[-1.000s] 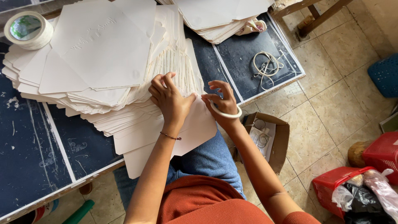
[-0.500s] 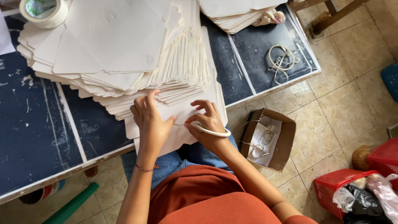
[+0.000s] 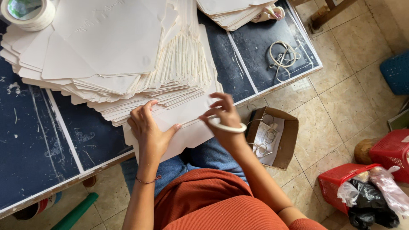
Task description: The person stacks and aligns a large pile of white paper sheets on their lap, then lifts the stack to align the edges and places it on the table. They then pick up a rubber band and handle a stack of folded paper boxes.
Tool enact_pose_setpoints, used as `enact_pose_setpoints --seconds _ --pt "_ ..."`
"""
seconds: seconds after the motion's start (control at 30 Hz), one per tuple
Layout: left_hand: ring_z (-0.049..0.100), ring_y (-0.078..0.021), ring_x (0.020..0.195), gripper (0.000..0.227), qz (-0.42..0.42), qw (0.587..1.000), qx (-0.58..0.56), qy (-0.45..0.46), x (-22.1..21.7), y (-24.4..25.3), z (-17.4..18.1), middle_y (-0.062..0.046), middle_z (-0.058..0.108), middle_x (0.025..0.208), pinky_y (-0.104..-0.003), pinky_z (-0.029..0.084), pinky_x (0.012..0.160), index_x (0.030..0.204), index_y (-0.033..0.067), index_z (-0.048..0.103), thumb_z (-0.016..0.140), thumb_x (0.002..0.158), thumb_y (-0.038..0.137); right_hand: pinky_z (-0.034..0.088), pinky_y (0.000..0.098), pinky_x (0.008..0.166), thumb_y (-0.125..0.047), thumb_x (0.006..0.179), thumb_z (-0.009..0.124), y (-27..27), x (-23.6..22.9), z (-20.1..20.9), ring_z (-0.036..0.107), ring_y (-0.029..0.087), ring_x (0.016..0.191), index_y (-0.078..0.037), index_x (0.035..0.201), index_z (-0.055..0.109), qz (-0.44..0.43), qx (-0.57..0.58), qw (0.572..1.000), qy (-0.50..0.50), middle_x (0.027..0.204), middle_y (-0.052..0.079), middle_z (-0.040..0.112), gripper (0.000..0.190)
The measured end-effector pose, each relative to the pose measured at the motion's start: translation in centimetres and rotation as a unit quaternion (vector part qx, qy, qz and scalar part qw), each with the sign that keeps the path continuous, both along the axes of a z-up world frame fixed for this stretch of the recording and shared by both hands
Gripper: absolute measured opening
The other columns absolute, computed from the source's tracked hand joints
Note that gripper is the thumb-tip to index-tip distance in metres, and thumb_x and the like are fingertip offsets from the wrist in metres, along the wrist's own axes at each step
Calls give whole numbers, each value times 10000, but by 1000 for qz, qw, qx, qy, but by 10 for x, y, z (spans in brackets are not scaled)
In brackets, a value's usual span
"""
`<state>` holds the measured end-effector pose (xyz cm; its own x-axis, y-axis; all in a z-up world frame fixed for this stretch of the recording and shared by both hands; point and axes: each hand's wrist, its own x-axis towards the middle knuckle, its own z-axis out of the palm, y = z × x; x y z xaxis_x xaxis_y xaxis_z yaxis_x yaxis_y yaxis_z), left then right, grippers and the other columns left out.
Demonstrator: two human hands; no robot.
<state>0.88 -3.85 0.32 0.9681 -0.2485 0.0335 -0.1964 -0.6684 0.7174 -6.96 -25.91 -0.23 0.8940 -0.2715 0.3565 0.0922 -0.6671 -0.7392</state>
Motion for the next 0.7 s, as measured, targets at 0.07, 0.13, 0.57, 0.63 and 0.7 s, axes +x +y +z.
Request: enact_pose_setpoints --seconds 0.07,0.13,0.57,0.63,0.7 --pt "416 -442 1266 1022 1 1000 14 -4 -1 -3 -2 -106 393 1357 -630 433 1060 1495 191 475 1042 645 246 612 452 901 -134 885 905 -31 -5 4 725 355 1006 -37 851 775 -25 -9 1000 8 1352 162 626 165" --pt "410 -433 1267 1019 1 1000 28 -9 -3 -10 -1 -107 385 1363 -617 430 1064 1500 193 468 1036 655 249 620 471 909 -99 862 927 -48 -9 7 738 366 1006 -22 857 777 -50 -18 998 16 1346 170 620 168" --pt "467 -383 1216 1093 -29 997 52 -55 -4 -108 -10 -92 422 1355 -537 445 973 1463 217 503 1074 554 426 607 423 891 -136 840 912 -52 -7 -11 725 349 1057 -37 827 772 -68 -64 995 27 1358 143 591 172" --pt "473 -386 1215 1016 -46 997 34 -50 -8 -106 -15 -96 433 1354 -532 445 972 1445 209 530 1062 598 385 603 419 892 -134 867 896 -52 -8 -2 725 352 1058 -33 844 773 -59 -56 996 23 1353 152 591 161" --pt "490 -343 1198 765 -67 997 -21 -28 -9 -100 -25 -53 445 1309 -512 459 989 1338 234 605 999 721 455 613 419 902 -162 911 889 -53 -7 7 734 337 1031 -61 863 786 -47 -26 999 -4 1336 132 594 152"
